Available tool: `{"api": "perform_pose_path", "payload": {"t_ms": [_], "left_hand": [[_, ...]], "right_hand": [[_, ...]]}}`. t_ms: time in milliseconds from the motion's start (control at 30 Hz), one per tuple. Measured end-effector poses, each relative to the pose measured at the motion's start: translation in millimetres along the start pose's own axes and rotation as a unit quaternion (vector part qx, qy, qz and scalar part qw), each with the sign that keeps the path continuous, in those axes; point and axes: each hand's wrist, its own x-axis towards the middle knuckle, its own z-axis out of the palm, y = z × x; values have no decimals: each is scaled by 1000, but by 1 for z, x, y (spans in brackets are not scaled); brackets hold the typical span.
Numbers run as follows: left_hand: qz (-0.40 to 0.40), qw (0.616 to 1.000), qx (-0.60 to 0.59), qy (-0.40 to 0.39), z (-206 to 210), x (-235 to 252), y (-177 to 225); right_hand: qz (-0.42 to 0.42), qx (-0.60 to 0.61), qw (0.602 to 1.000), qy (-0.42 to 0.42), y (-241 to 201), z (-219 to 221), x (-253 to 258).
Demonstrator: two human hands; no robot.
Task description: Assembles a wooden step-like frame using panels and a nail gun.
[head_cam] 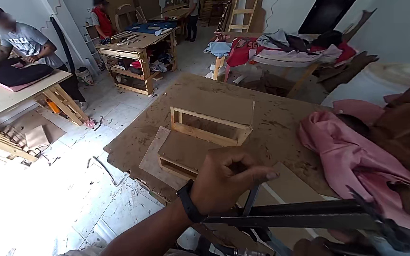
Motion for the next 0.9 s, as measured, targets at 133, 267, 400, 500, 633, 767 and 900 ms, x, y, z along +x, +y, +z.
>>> {"api": "perform_pose_path", "payload": {"t_ms": [133,267,400,500,633,767,900], "left_hand": [[13,995,-24,-94,-32,15,-12],[56,972,-71,-218,-78,21,-25],[76,960,-93,-252,-116,22,-19],[113,956,-129,-240,-151,29,-28],[86,958,-121,-247,-225,17,-69],[35,956,-189,-222,-226,-4,-107],[58,929,-342,-131,-160,14,-50]], "right_hand": [[-21,-4,999,24,27,27,13],[-84,4,994,68,48,57,20],[-117,-38,986,115,70,97,20],[-140,-57,981,123,84,123,14],[-179,-61,970,154,85,138,1],[-255,-46,956,139,81,149,-6],[-263,-50,957,110,99,154,-2]]}}
